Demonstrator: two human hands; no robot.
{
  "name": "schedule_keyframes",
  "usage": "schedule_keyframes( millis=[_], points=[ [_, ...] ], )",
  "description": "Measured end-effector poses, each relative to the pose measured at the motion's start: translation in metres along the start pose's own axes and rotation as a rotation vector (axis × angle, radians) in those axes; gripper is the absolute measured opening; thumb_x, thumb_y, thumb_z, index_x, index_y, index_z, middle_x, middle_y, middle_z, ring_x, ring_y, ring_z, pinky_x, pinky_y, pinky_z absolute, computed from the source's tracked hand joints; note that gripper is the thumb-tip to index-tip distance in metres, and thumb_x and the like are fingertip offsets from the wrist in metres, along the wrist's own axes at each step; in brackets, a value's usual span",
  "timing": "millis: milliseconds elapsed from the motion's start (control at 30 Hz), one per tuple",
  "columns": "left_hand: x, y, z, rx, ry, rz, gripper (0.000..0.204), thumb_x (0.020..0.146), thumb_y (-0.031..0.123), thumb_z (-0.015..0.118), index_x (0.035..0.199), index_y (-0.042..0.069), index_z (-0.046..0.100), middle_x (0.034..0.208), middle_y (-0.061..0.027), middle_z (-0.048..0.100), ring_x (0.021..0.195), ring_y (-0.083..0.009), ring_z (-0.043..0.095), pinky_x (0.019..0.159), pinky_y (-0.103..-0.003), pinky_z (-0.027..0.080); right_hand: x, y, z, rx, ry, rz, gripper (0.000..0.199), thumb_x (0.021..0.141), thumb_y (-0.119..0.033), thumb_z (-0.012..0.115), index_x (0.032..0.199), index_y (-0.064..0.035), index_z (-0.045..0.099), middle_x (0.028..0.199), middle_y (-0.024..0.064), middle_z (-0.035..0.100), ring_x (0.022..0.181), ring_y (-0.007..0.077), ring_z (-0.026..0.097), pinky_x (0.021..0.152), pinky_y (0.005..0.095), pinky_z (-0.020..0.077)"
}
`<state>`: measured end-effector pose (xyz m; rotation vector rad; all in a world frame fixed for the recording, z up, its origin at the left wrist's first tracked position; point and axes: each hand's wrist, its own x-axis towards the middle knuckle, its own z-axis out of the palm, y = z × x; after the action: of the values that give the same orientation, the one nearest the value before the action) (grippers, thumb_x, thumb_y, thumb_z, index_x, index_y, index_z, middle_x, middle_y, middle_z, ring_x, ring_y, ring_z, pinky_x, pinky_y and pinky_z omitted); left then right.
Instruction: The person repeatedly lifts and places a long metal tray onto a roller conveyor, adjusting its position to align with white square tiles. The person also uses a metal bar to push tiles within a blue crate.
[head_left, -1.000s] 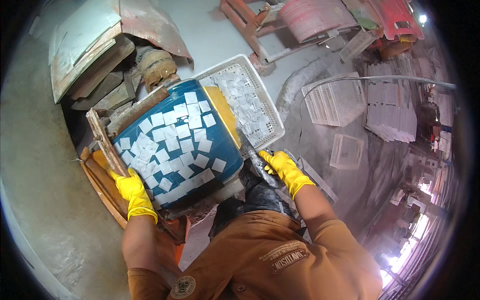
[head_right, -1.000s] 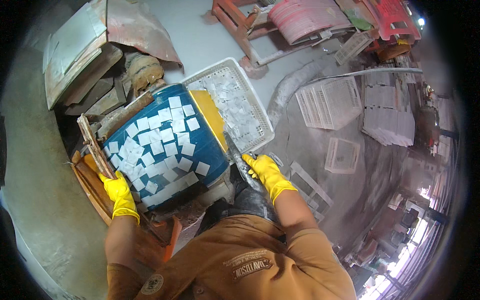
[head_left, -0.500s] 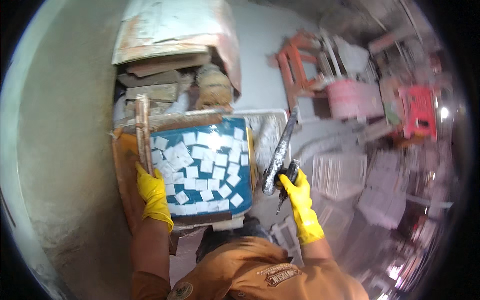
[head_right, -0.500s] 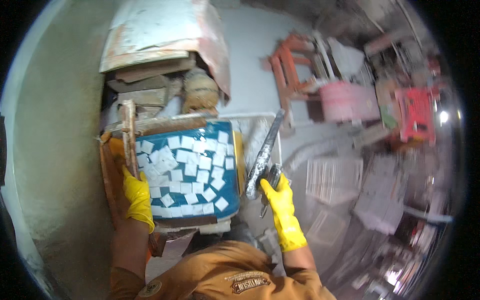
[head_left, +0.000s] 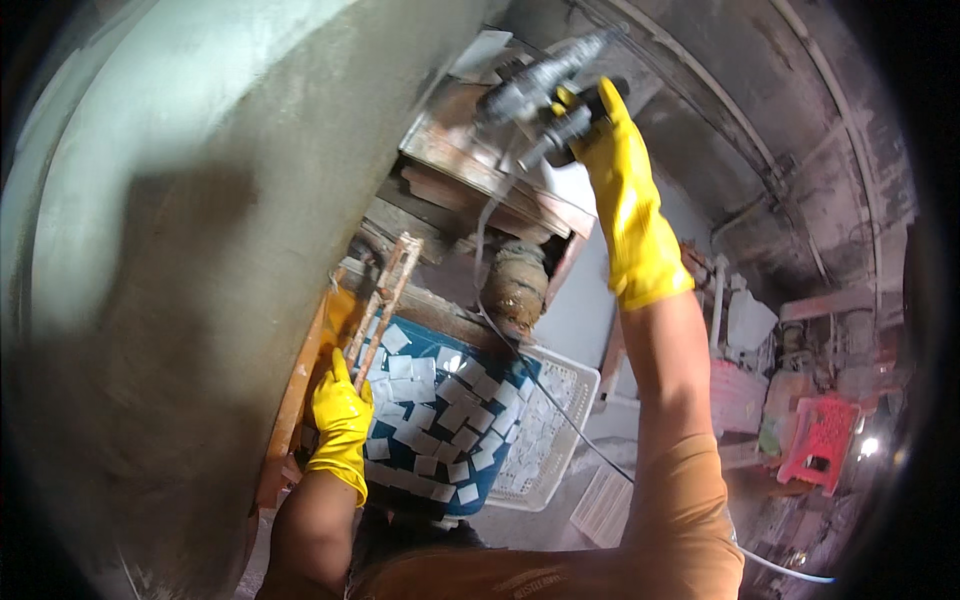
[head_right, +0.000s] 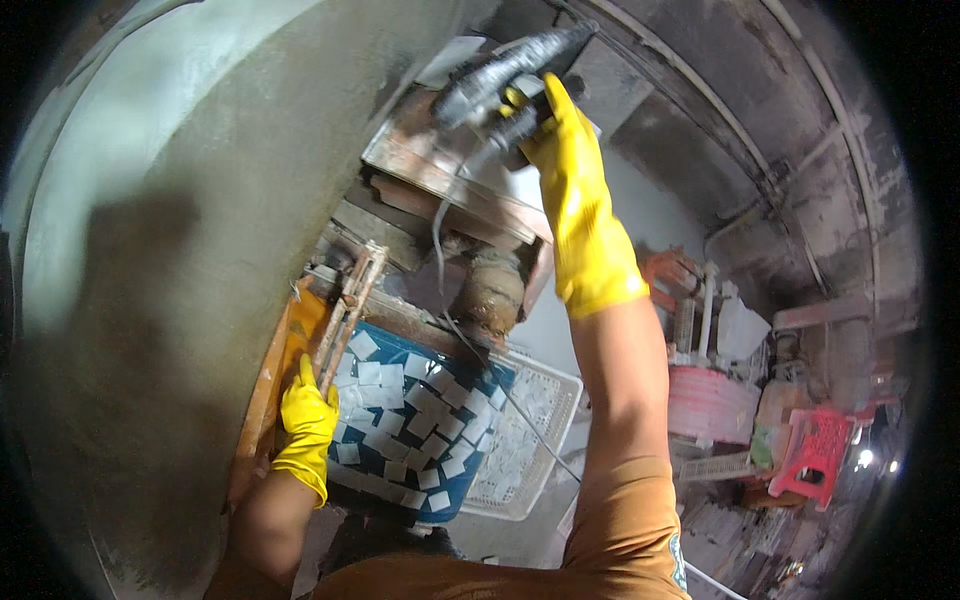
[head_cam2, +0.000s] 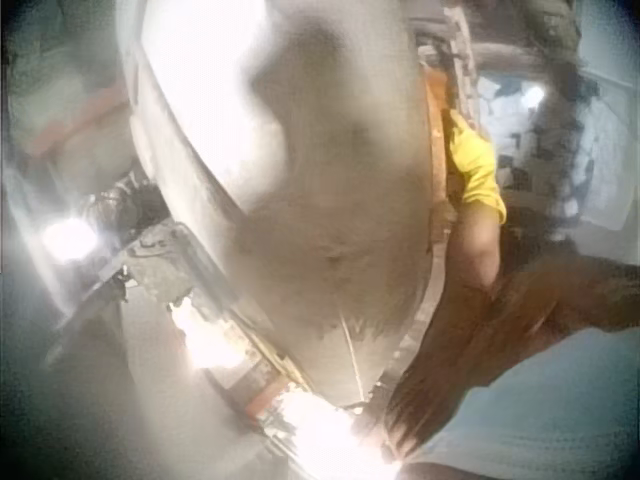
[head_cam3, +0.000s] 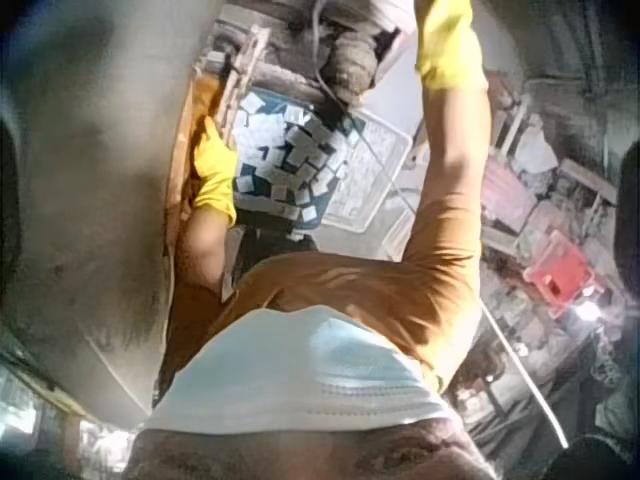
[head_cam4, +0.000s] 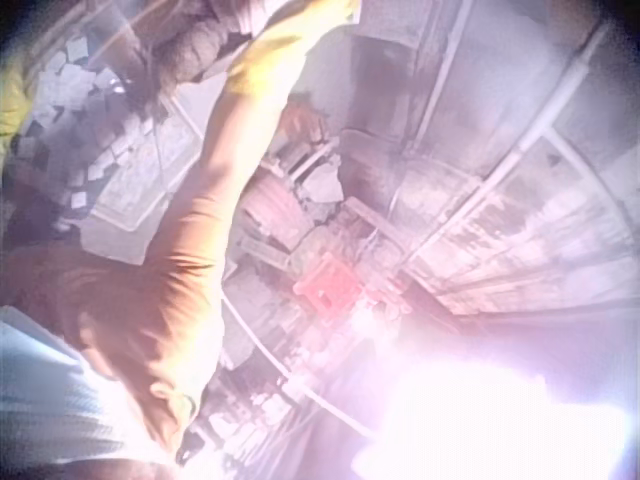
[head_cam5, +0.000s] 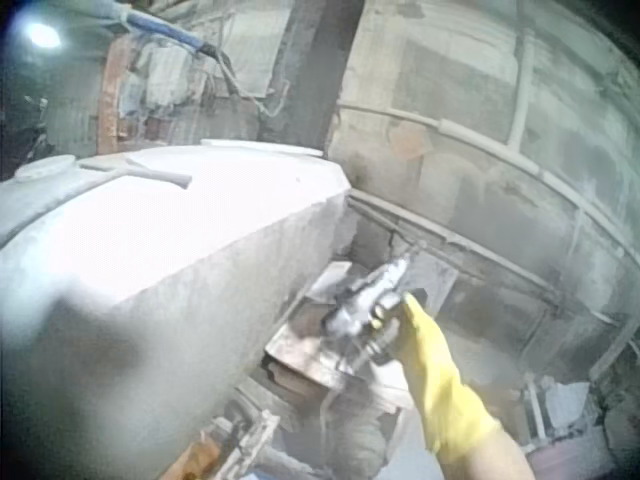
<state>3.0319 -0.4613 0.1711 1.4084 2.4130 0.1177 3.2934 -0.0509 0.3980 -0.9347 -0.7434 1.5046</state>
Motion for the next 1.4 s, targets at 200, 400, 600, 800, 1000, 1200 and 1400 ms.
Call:
schedule_keyframes(
  millis=[200,400,600,800,1000,1200,1400],
  points=[
    [-0.001,-0.009,0.007,-0.163,0.107,0.077,0.086,0.081,0.026,0.081,0.156,0.002,0.045,0.116,-0.0218,0.073,0.099,-0.0453,0.069,0.088,-0.052,0.056,0.118,0.084,0.03,0.138,-0.054,-0.05,0.026,0.101,-0.028,0.075,0.104,-0.0037,0.066,0.093,0.0098,0.069,0.088,0.0243,0.068,0.08,0.0415,0.0586],
    [0.0,-0.012,0.011,-0.051,0.092,0.045,0.082,0.088,0.035,0.077,0.156,0.004,0.044,0.121,-0.0244,0.07,0.106,-0.043,0.07,0.094,-0.047,0.056,-0.022,0.121,0.052,-0.103,0.083,-0.21,0.039,0.105,-0.025,0.07,0.135,-0.0031,0.06,0.101,0.0049,0.067,0.082,0.0137,0.062,0.065,0.0293,0.0532],
    [0.001,-0.008,0.01,-0.003,0.063,0.035,0.082,0.09,0.036,0.078,0.158,0.005,0.042,0.128,-0.0246,0.069,0.111,-0.0417,0.071,0.096,-0.045,0.057,-0.278,0.236,-0.104,-0.903,0.051,-0.189,0.045,0.107,-0.019,0.066,0.145,0.0021,0.059,0.149,0.0203,0.061,0.136,0.0307,0.059,0.116,0.0392,0.0435],
    [0.001,-0.007,0.016,-0.024,0.148,0.112,0.079,0.088,0.032,0.078,0.153,0.001,0.046,0.117,-0.0268,0.07,0.103,-0.045,0.07,0.088,-0.048,0.058,-0.553,0.335,-0.255,-1.167,0.617,0.11,0.056,0.105,-0.02,0.066,0.151,0.0058,0.05,0.149,0.0279,0.057,0.138,0.0383,0.056,0.118,0.042,0.0405],
    [-0.001,-0.007,0.015,0.021,0.176,0.17,0.08,0.089,0.034,0.078,0.154,0.001,0.046,0.123,-0.0279,0.069,0.106,-0.0447,0.07,0.09,-0.047,0.058,-0.595,0.402,-0.218,-1.232,0.725,0.176,0.064,0.109,-0.031,0.058,0.156,0.009,0.042,0.159,0.0331,0.044,0.147,0.045,0.045,0.125,0.0459,0.0312],
    [-0.001,-0.011,0.013,-0.031,0.098,0.141,0.076,0.093,0.032,0.077,0.155,0.002,0.045,0.13,-0.0267,0.068,0.118,-0.0417,0.069,0.097,-0.044,0.058,-0.574,0.408,-0.181,-1.464,0.906,0.134,0.065,0.109,-0.036,0.051,0.152,0.0124,0.047,0.156,0.036,0.046,0.145,0.0511,0.044,0.126,0.0514,0.0283],
    [-0.006,-0.01,0.005,0.009,0.073,0.065,0.078,0.091,0.032,0.081,0.154,0.003,0.046,0.134,-0.0239,0.068,0.119,-0.0423,0.069,0.099,-0.043,0.058,-0.573,0.405,-0.177,-1.469,0.911,0.169,0.064,0.11,-0.038,0.049,0.152,0.0097,0.048,0.158,0.0338,0.046,0.146,0.0491,0.044,0.127,0.0508,0.0282]
  ],
)
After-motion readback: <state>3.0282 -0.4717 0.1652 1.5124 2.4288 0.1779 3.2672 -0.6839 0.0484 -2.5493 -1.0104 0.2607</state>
